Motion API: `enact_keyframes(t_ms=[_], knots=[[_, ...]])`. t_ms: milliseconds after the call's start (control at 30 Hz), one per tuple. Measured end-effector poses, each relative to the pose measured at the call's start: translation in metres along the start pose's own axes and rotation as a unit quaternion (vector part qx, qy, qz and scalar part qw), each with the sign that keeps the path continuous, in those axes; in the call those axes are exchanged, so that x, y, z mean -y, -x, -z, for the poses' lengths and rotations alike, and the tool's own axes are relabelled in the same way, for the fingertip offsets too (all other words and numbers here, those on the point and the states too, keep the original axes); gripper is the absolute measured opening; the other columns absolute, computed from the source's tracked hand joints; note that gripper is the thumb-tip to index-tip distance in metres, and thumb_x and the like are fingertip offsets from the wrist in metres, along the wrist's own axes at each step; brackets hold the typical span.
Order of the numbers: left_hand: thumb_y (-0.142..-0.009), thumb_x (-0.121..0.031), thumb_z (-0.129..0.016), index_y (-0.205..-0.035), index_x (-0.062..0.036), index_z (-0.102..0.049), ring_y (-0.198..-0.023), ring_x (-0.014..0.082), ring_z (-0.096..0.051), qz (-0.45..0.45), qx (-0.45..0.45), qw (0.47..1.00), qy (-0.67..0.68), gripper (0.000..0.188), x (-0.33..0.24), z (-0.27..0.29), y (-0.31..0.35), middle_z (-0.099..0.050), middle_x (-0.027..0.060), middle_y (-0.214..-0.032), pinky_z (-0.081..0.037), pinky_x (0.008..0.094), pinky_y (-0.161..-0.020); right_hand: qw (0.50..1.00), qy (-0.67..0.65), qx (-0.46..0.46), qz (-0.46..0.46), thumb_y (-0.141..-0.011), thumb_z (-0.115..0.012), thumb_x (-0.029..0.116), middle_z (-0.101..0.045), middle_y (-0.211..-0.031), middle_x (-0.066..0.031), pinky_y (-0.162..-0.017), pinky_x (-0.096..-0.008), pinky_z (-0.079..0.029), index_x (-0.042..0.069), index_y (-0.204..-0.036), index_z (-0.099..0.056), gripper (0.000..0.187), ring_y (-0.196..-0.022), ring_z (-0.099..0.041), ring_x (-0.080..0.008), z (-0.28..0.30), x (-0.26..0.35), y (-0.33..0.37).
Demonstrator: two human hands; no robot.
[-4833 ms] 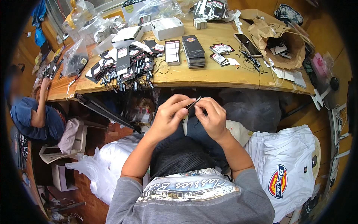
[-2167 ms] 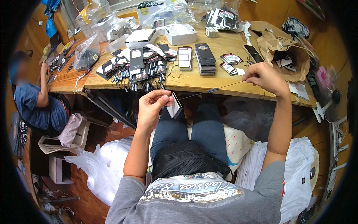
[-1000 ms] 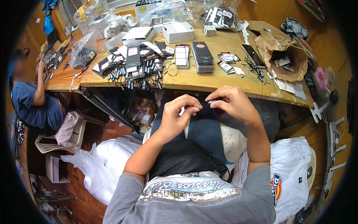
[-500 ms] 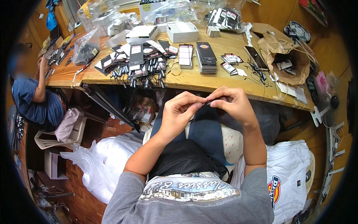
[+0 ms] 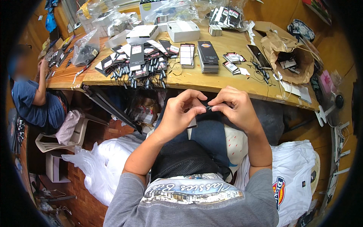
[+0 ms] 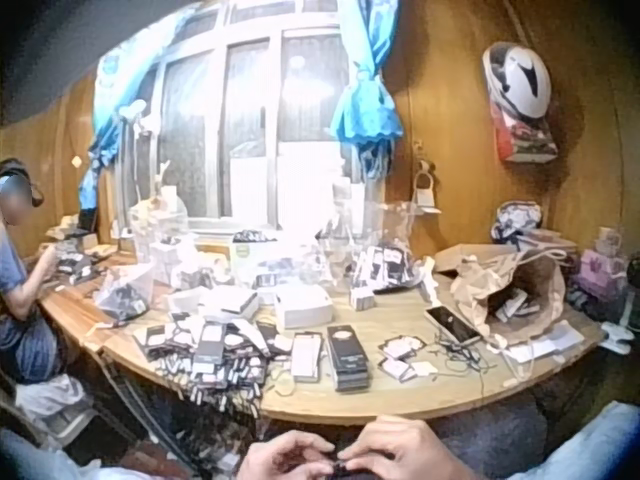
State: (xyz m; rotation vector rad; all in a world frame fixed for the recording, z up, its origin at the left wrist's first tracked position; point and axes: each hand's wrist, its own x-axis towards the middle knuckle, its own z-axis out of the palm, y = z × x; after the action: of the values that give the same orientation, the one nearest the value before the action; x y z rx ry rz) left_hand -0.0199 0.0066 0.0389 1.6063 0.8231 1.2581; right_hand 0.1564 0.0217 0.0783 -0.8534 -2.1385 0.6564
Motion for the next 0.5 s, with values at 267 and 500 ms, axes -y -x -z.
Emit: enact_keyframes(t_ms=[267, 500], knots=[[-0.069, -0.001, -0.063, -0.093, 0.002, -0.048, -0.074, 0.0088, -0.054, 0.024, 0.056, 0.987, 0.146, 0.029, 0.021, 0.002, -0.002, -0.054, 0.0048, -0.082, -0.045, 0.0201, -0.065, 0.998, -0.046, 0.032, -0.017, -0.061, -0.062, -0.001, -0.055, -0.065, -0.0082, -0.053, -0.0252, -0.039, 0.001, -0.074, -0.06, 0.013, -0.059, -0.051, -0.0169, -0.006, 0.001, 0.003], [-0.081, -0.035, -0.048, -0.103, -0.0004, -0.045, -0.092, 0.013, -0.049, 0.042, 0.198, 0.953, 0.224, 0.041, 0.029, 0.006, 0.008, -0.052, 0.0072, -0.096, -0.038, 0.0268, -0.081, 0.996, -0.075, 0.002, -0.044, -0.068, -0.057, -0.001, -0.053, -0.064, -0.0046, -0.049, -0.0197, -0.037, -0.002, -0.078, -0.059, 0.01, -0.057, -0.049, -0.007, -0.002, 0.009, -0.009]])
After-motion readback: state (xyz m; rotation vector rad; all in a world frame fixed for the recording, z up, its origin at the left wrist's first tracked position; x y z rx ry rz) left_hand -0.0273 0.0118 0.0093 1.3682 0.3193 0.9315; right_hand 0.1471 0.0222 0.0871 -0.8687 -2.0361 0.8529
